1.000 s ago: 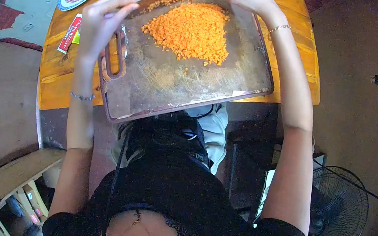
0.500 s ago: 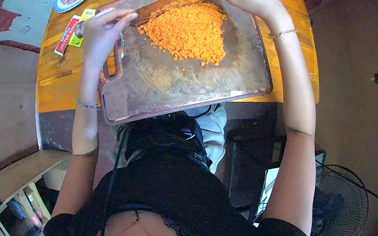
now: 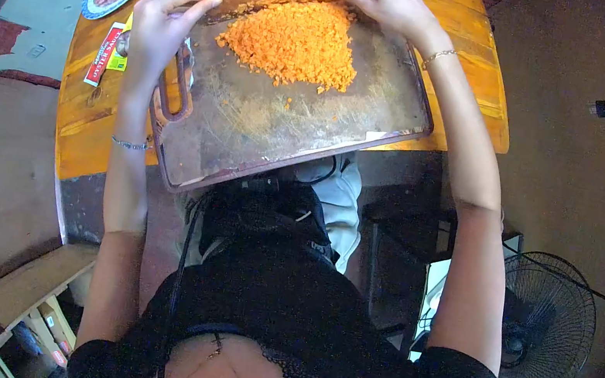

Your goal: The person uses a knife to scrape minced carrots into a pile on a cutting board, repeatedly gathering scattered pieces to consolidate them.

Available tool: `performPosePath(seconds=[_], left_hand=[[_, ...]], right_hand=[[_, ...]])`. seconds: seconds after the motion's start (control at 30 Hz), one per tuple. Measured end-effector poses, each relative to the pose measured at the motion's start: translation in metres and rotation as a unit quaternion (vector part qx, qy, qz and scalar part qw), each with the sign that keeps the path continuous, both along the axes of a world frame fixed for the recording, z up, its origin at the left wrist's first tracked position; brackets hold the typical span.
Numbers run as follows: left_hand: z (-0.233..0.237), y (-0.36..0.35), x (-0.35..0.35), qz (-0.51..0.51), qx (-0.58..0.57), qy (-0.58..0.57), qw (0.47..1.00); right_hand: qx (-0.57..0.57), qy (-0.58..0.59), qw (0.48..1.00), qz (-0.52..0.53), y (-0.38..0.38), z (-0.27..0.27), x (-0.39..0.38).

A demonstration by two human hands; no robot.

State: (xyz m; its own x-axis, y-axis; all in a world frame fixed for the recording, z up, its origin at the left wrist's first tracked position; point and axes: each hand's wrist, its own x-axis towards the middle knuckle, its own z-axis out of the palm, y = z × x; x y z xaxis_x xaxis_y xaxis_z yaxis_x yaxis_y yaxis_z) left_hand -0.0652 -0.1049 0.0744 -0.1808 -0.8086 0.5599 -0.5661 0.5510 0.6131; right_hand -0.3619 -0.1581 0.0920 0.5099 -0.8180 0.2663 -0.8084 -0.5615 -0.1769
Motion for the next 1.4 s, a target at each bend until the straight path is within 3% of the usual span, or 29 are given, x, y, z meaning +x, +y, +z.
performPosePath(seconds=[0.23,0.27,0.37,0.47,0.6,0.73,0.83,0.97,1.03,1.3,1.4], left_hand=[[0.019,0.015,-0.006,0.021,-0.046,-0.014,0.999],[0.018,0.016,-0.007,0.022,-0.035,-0.015,0.999],[0.004,0.011,-0.009,0.017,-0.025,0.003,1.0],[-0.024,0.002,-0.009,0.02,0.007,0.067,0.998],[-0.023,0.0,-0.006,0.02,0.027,0.029,0.999],[-0.009,-0.001,-0.009,-0.004,0.012,-0.028,1.0],[-0.009,-0.004,-0.006,-0.009,0.03,-0.011,0.999],[-0.014,-0.007,0.0,-0.016,0.044,0.004,0.999],[-0.007,-0.004,-0.002,-0.025,0.033,-0.013,0.999],[0.022,0.011,0.001,-0.011,0.013,-0.032,0.999],[0.022,0.018,0.001,-0.028,0.048,-0.022,0.998]], right_hand=[[-0.084,-0.006,0.996,0.028,0.013,0.032,-0.005],[-0.029,0.006,0.999,0.013,0.016,0.039,-0.004],[-0.016,0.059,0.998,-0.006,0.024,0.052,0.0],[-0.103,0.07,0.992,0.016,0.023,0.047,0.002],[-0.188,0.126,0.972,0.063,0.01,0.028,-0.018],[-0.071,0.024,0.997,-0.017,0.02,-0.017,-0.018],[-0.058,0.0,0.998,-0.027,0.022,-0.015,-0.018],[-0.15,0.012,0.988,-0.025,0.028,-0.013,-0.012],[-0.099,-0.01,0.995,-0.021,0.026,-0.027,-0.012],[-0.155,0.009,0.988,0.012,0.031,0.011,-0.02],[-0.091,0.062,0.994,-0.022,0.042,0.021,-0.018]])
